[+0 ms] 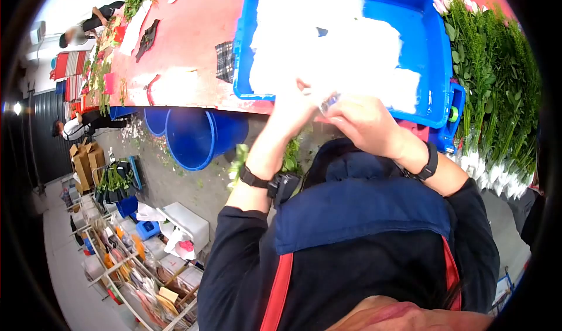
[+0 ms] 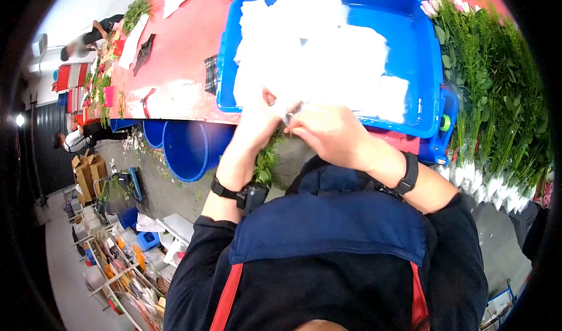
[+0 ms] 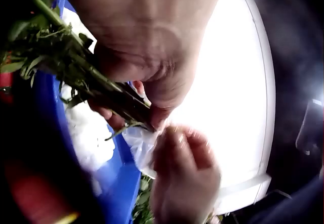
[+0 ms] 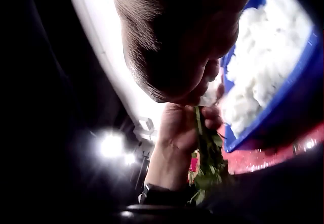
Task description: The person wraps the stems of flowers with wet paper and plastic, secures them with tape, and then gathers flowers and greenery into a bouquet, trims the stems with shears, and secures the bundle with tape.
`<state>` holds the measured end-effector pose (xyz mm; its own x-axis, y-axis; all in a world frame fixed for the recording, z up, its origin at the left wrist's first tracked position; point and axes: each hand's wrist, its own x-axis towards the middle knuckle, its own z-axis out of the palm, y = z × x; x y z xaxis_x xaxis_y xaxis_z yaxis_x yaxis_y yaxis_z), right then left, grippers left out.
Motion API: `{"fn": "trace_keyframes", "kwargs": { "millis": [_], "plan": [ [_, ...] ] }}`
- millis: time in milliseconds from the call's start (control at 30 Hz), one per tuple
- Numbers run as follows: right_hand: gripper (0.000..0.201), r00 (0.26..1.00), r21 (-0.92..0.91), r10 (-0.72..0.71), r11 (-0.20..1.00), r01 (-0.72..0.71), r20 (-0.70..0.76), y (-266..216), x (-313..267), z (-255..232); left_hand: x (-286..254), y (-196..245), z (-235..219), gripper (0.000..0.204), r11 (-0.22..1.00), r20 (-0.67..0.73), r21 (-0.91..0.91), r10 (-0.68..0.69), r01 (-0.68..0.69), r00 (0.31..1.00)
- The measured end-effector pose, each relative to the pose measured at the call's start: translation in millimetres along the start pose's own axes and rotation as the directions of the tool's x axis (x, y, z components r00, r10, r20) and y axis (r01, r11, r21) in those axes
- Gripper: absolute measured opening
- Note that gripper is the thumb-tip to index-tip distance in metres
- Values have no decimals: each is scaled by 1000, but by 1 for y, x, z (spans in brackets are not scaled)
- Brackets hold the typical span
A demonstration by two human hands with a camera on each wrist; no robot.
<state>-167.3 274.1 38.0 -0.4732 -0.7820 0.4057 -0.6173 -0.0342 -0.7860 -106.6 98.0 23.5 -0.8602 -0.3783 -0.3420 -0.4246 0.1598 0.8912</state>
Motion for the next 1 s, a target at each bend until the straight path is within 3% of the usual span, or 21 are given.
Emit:
{"fn": "trace_keyframes", "kwargs": {
  "millis": [33,100,167,200,267,300,333,433,467,533,567,600,633,667,700,767,833,900,933,967,1000],
  "plan": [
    [6,998,45,61,997,-60,-9,0,-8,11,4,-4,-11,38,955,12,-282,98,-91,995],
    [10,870,351,488,803,-481,75,3,-19,39,-1,-1,-35,32,869,195,-495,94,15,976],
    [19,783,474,568,633,-612,253,9,-22,73,-1,-10,-45,29,829,304,-551,87,100,949],
    [25,755,573,500,498,-651,424,7,-23,88,-3,-14,-46,28,806,363,-573,88,148,927],
    [25,836,693,445,490,-528,322,-5,-25,122,-18,-8,-40,28,842,312,-514,8,161,950],
    [27,727,611,501,411,-677,469,-5,-26,125,-23,-6,-39,29,858,282,-485,-29,168,959],
    [32,737,583,521,463,-667,430,2,-30,139,-23,-21,-42,32,950,226,-308,15,57,974],
    [32,713,619,602,418,-665,359,-3,-42,149,-49,-48,-49,31,954,246,-268,206,-137,947],
    [36,760,653,607,481,-585,234,-11,-43,153,-61,-50,-46,30,976,267,-197,145,-94,953],
    [36,920,389,391,842,-374,38,-13,-50,151,-66,-60,-41,25,972,285,-209,161,-103,945],
    [36,971,211,240,950,-231,-17,-13,-53,146,-68,-61,-40,23,973,283,-203,165,-109,945],
    [43,807,95,440,854,-512,393,-36,-48,108,-70,-61,-37,22,972,291,-223,143,-78,946],
    [47,705,-121,506,845,-521,497,-40,-50,89,-72,-61,-34,21,970,302,-239,120,-46,946],
    [45,712,176,593,709,-683,377,-35,-65,84,-73,-60,-31,21,967,316,-255,98,-15,944],
    [43,669,474,691,508,-719,273,-38,-70,78,-73,-59,-26,19,972,309,-234,84,-10,947],
    [41,554,639,831,403,-655,45,-46,-69,63,-75,-57,-13,17,982,303,-189,53,6,951],
    [35,671,646,740,487,-588,53,-44,-74,70,-75,-58,-1,30,995,360,-90,72,-43,930],
    [27,731,359,653,742,-566,-198,-26,-93,83,-79,-57,9,40,990,376,-75,139,-119,916],
    [17,796,117,473,877,-466,-378,-35,-94,82,-81,-42,6,53,988,513,-153,84,-5,854],
    [11,833,-118,413,868,-482,-368,-45,-94,79,-83,-36,9,45,947,579,-296,75,124,812],
    [12,861,-230,412,845,-484,-298,-44,-101,81,-88,-30,21,38,976,551,-202,46,80,833]
  ]
}}
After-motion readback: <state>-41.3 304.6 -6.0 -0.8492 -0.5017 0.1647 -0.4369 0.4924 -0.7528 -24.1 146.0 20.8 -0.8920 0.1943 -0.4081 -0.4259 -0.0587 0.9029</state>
